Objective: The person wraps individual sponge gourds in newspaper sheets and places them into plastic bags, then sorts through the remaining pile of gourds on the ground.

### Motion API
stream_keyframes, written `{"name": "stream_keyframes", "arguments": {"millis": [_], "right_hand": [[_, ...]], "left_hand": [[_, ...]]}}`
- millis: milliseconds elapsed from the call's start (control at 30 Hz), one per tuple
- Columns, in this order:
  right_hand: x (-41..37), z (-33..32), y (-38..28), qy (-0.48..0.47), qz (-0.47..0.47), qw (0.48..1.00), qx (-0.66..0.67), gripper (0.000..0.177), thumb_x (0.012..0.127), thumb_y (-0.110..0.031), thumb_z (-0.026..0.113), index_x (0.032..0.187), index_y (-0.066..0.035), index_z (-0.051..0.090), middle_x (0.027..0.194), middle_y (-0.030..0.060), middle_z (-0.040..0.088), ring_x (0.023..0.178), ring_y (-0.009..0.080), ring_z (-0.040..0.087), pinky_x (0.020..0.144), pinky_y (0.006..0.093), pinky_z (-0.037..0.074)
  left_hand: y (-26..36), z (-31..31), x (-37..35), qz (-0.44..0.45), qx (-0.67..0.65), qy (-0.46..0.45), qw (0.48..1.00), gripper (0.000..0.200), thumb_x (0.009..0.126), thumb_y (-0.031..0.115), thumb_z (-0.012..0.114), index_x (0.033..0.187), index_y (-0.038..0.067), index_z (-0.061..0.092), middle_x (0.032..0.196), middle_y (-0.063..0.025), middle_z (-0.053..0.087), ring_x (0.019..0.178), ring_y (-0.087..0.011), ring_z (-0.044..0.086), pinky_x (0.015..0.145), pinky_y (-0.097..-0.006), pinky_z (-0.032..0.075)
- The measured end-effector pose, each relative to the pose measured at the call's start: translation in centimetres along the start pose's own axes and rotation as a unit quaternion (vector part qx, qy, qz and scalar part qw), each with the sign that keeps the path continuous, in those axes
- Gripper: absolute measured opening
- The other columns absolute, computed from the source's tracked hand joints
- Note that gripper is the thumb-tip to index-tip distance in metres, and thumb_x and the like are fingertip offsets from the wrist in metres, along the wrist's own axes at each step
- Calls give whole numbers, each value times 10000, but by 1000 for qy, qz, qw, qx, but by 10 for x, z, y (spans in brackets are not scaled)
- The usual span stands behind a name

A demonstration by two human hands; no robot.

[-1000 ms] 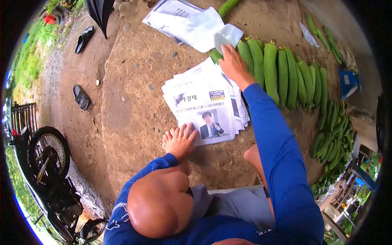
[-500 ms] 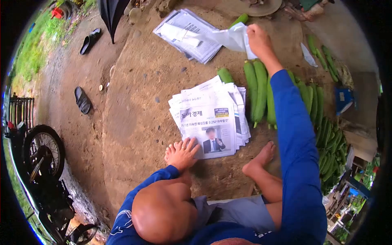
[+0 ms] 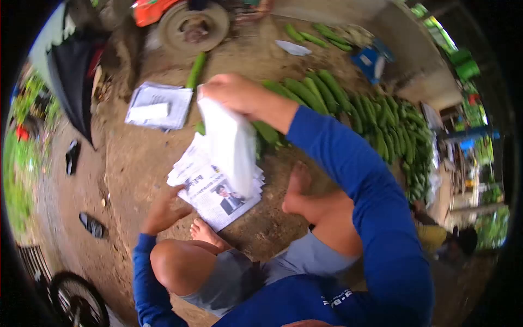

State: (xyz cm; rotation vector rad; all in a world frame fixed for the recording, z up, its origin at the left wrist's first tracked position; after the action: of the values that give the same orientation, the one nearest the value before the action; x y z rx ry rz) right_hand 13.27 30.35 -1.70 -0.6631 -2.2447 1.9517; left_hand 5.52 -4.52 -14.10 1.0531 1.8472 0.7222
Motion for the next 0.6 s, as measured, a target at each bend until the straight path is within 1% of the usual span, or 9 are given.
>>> {"name": "stream_keyframes", "arguments": {"millis": [100,200,267,367,400,433,500,533,600], "right_hand": [[-27,9,-16,-1,-9,994,107,351,947,-251,681,1155,28,639,957,77,683,805,138,632,722,321,542],[-55,13,-43,3,-62,965,255,303,932,-214,685,1123,18,644,932,72,674,790,141,634,696,312,538],[-77,11,-69,17,-101,956,273,299,930,-193,682,1128,25,627,933,81,668,795,150,643,685,312,545],[-92,7,-92,7,-167,920,355,381,937,-196,671,1196,61,559,978,108,656,828,183,664,666,341,583],[-117,2,-110,-20,-141,909,392,366,923,-207,681,1169,38,568,931,148,672,753,227,689,621,361,585],[-131,-3,-113,-18,-154,921,356,390,929,-236,679,1177,36,551,935,154,674,763,236,696,620,362,589],[-149,-7,-114,-13,-178,942,284,440,940,-292,676,1193,31,516,943,164,678,784,253,710,620,364,598],[-156,-4,-98,7,-232,958,170,534,932,-380,681,1196,45,494,1020,211,684,807,301,718,634,379,595],[-156,11,-56,64,-310,946,-70,697,900,-465,708,1282,74,485,1126,262,664,950,354,692,803,435,557]], "left_hand": [[124,-44,-24,109,73,8,991,949,736,280,875,1486,-32,385,1464,-269,476,1353,-387,479,1129,-424,383],[185,-14,-26,150,105,41,982,1078,691,247,923,1508,-50,285,1434,-274,473,1306,-383,506,1096,-407,410],[174,15,-7,150,93,160,971,992,729,235,909,1478,-47,322,1388,-236,509,1227,-338,540,1044,-382,439],[120,-2,12,323,56,439,836,826,803,161,845,1464,-43,394,1380,-226,526,1198,-298,561,1013,-364,462],[132,-18,10,263,-26,466,844,741,840,109,786,1467,-34,416,1398,-221,528,1218,-298,562,1017,-366,469],[154,-40,2,201,-107,490,841,664,878,56,727,1469,-24,438,1416,-216,530,1239,-297,563,1021,-368,476],[194,-45,-22,222,351,515,750,529,970,31,577,1479,-20,440,1490,-219,488,1345,-314,506,1142,-403,405],[212,-39,-27,172,350,528,754,586,935,4,591,1494,-12,416,1523,-222,450,1399,-338,457,1163,-412,381],[204,-35,-20,220,322,500,774,620,921,-25,578,1511,-2,390,1535,-229,430,1411,-345,442,1172,-410,368]]}}
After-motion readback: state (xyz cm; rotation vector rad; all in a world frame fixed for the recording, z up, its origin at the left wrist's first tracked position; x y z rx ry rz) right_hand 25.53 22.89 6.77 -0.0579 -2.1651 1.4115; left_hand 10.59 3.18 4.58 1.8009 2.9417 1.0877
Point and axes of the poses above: each hand's wrist, its own x-axis towards the middle knuckle, its own z-axis out of the palm, y = z × x, the point moved 1 cm from there along x, towards the middle knuckle
